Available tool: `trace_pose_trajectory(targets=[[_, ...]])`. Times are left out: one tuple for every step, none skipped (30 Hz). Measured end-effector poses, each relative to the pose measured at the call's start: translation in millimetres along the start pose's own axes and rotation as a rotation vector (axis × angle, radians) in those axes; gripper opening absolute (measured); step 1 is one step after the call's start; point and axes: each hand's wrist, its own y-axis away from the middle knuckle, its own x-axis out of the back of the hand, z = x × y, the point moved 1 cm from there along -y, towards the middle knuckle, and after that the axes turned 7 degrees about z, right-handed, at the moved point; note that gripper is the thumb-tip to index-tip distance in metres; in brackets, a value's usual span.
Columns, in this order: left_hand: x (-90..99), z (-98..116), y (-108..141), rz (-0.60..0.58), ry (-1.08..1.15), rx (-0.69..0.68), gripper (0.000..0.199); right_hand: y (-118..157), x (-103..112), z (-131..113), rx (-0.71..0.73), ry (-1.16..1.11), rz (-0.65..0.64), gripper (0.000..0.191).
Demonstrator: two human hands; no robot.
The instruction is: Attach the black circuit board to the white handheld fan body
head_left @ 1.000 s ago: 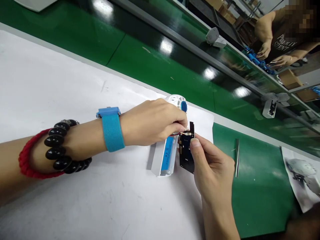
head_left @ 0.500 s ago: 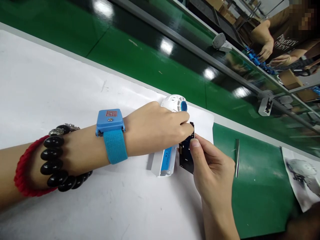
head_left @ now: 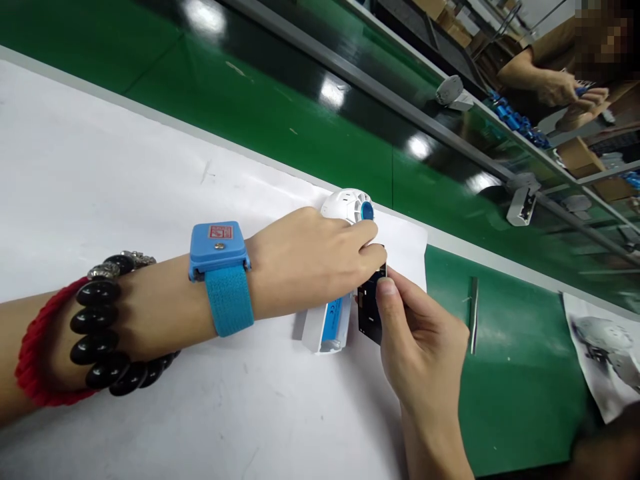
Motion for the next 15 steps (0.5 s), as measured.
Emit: trace_pose_trajectory(targets=[[1.0,0.4,-1.2,-0.016,0.011,0.018,0.023,0.6,-0.1,-1.1,0.024,0.028,0.013,0.022],[1.8,0.7,-2.2,-0.025,0.027,0.034,0.022,1.3,-0.4,-2.2,0.053,0.059,0.026,0.024],[2.3,0.7,-2.7,-0.025,0.046,0.050,0.020,1.9,-1.0,-3.3,0.085,0.094,0.038,0.026],[2.4,0.4,-3.0,-0.023,0.068,0.065,0.018,2.3,-1.7,-4.4,0.122,0.128,0.050,0.028],[2.1,0.0,-2.9,-0.019,0.091,0.081,0.016,2.6,-2.6,-5.4,0.156,0.161,0.061,0.029],[1.5,-0.5,-2.6,-0.011,0.118,0.095,0.014,2.6,-3.7,-6.1,0.191,0.191,0.071,0.030],[0.6,-1.1,-1.9,0.004,0.149,0.106,0.012,2.4,-4.8,-6.6,0.224,0.214,0.079,0.030],[-0.5,-1.7,-1.1,0.033,0.182,0.114,0.011,2.0,-5.7,-6.9,0.257,0.230,0.090,0.030],[-1.9,-2.3,-0.1,0.065,0.216,0.122,0.011,1.7,-6.5,-7.0,0.293,0.238,0.103,0.030],[-3.7,-2.8,1.1,0.102,0.246,0.130,0.011,1.4,-7.0,-6.8,0.326,0.240,0.112,0.030],[-5.6,-3.4,2.5,0.140,0.272,0.134,0.011,1.2,-7.4,-6.6,0.354,0.237,0.117,0.031],[-7.8,-3.8,3.9,0.173,0.293,0.133,0.012,1.1,-7.5,-6.1,0.378,0.230,0.118,0.032],[-10.1,-4.2,5.4,0.209,0.307,0.129,0.014,1.2,-7.5,-5.6,0.396,0.220,0.114,0.033],[-12.2,-4.5,7.0,0.248,0.314,0.118,0.016,1.5,-7.4,-5.1,0.409,0.207,0.106,0.034],[-14.1,-4.7,8.5,0.293,0.312,0.102,0.019,1.9,-7.3,-4.4,0.414,0.190,0.098,0.036]])
